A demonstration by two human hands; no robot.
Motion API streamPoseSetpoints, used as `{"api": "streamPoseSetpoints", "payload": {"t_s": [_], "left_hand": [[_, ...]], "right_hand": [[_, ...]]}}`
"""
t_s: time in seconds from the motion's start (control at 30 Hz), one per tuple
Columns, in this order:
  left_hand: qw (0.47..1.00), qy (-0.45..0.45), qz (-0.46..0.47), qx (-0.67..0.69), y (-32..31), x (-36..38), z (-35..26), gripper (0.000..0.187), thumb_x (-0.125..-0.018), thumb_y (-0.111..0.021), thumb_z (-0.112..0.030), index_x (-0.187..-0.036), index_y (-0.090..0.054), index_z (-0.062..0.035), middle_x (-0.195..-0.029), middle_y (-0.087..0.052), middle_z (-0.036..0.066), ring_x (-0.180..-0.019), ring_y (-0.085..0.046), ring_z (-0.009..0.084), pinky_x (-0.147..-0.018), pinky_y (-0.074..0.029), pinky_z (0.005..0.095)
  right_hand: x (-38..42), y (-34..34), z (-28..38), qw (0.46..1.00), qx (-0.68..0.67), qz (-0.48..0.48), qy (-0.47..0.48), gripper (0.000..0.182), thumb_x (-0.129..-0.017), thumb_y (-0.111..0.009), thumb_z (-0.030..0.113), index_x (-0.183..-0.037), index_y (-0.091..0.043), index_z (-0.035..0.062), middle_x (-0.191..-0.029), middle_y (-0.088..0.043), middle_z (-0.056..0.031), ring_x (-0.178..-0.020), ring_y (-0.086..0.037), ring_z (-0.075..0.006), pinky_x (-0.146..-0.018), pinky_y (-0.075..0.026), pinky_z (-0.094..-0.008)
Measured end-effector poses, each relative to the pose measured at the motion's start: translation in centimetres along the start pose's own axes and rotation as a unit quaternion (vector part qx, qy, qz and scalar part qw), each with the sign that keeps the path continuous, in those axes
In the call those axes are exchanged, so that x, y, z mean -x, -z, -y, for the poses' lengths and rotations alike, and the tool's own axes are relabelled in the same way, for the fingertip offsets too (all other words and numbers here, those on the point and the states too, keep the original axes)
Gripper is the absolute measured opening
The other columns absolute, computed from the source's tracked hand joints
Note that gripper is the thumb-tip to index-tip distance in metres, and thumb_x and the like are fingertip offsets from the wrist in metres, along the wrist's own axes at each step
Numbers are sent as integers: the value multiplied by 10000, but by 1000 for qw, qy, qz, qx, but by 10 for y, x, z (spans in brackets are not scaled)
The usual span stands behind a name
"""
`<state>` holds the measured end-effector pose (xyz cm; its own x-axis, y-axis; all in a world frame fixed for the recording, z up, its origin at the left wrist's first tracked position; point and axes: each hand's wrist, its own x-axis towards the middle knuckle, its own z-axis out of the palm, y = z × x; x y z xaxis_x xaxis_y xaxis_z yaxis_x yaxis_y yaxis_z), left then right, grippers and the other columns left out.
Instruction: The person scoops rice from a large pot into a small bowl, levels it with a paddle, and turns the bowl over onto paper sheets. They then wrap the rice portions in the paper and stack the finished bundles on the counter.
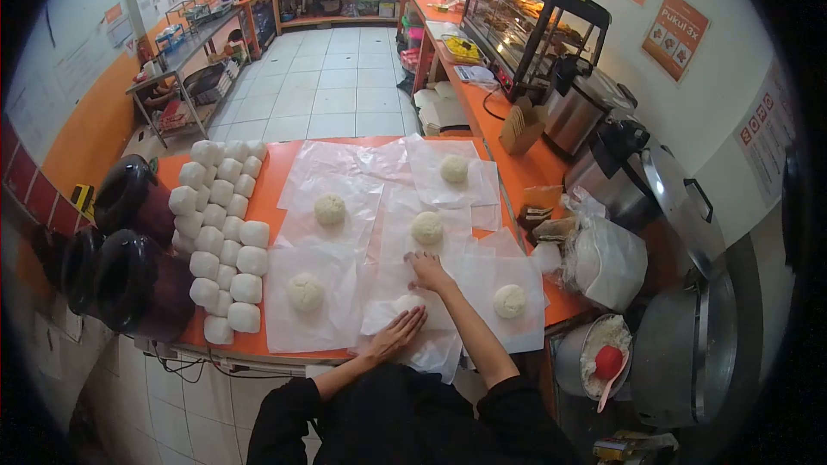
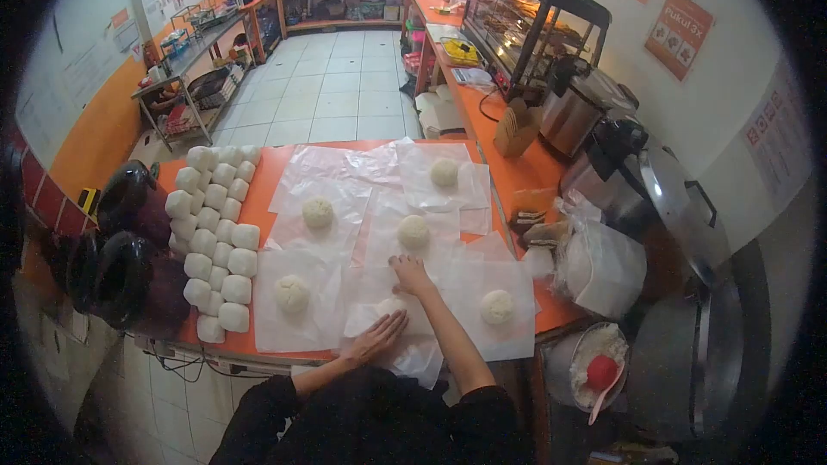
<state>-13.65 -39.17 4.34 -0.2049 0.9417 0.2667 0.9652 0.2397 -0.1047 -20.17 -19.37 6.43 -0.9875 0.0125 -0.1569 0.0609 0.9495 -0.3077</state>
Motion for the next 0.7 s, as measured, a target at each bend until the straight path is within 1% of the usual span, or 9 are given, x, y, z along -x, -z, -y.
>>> {"api": "streamPoseSetpoints", "payload": {"t_s": [0.1, 0.2, 0.3, 0.33, 0.43, 0.47, 0.57, 0.6, 0.7], "left_hand": [[1000, 6, -2, -12, 0, -1, -1, 518, -852, -384, -136, -1338, -324, 32, -1416, -310, 156, -1333, -278, 244, -1093, -251, 367], [1000, 14, -3, 0, 2, -3, 1, 517, -857, -372, -142, -1339, -321, 38, -1411, -317, 167, -1324, -297, 250, -1097, -240, 366], [1000, 14, 11, 24, 8, -3, 2, 518, -856, -380, -142, -1343, -324, 28, -1404, -331, 160, -1318, -307, 248, -1096, -238, 364], [999, 13, 16, 33, 8, -3, 3, 519, -855, -386, -140, -1345, -326, 21, -1402, -336, 154, -1317, -307, 246, -1094, -240, 364], [990, 11, -84, 112, 4, 8, 9, 526, -837, -446, -151, -1337, -360, -13, -1364, -386, 129, -1289, -338, 230, -1075, -260, 374], [970, 53, -176, 161, -8, 11, 12, 509, -806, -509, -159, -1296, -426, -48, -1295, -441, 105, -1238, -381, 218, -1050, -277, 379], [983, 113, -90, 113, 55, -8, 36, 438, -785, -538, -159, -1210, -491, -64, -1194, -496, 99, -1182, -423, 223, -1034, -283, 383], [985, 101, -89, 107, 47, -6, 45, 298, -776, -544, -159, -1063, -538, -77, -1079, -540, 79, -1069, -500, 227, -975, -345, 398], [983, 50, 104, 145, 34, 6, 51, 168, -763, -556, -166, -908, -541, -84, -960, -557, 48, -917, -560, 212, -842, -420, 406]], "right_hand": [[-11, 7, -8, 996, 40, 54, 49, 354, -631, -762, 216, -924, -597, 107, -1068, -540, -110, -1092, -447, -314, -914, -326, -508], [2, 30, -12, 988, -30, -31, 146, 228, -659, -738, 203, -812, -611, 92, -895, -580, -93, -983, -511, -294, -844, -391, -456], [29, 29, -14, 969, -179, -18, 168, 149, -683, -710, 170, -742, -612, 75, -739, -572, -78, -826, -562, -282, -738, -442, -402], [50, 33, -4, 969, -154, -73, 181, 104, -699, -684, 125, -707, -601, 62, -716, -572, -82, -715, -579, -271, -654, -470, -357], [90, 7, 2, 965, -135, -124, 185, 81, -709, -676, 108, -747, -612, 75, -751, -586, -68, -732, -587, -247, -647, -480, -349], [100, 3, 3, 962, -118, -149, 195, 76, -717, -669, 102, -771, -619, 84, -758, -586, -62, -731, -587, -238, -642, -483, -342], [125, -10, 11, 953, -91, -198, 210, 112, -737, -652, 86, -845, -638, 111, -775, -586, -45, -725, -584, -215, -631, -488, -329], [129, -12, 11, 952, -92, -204, 206, 136, -741, -648, 83, -872, -643, 121, -779, -584, -40, -721, -581, -212, -630, -487, -329], [133, -14, 8, 952, -81, -208, 208, 178, -753, -640, 74, -918, -653, 139, -781, -583, -37, -705, -575, -209, -630, -488, -329]]}}
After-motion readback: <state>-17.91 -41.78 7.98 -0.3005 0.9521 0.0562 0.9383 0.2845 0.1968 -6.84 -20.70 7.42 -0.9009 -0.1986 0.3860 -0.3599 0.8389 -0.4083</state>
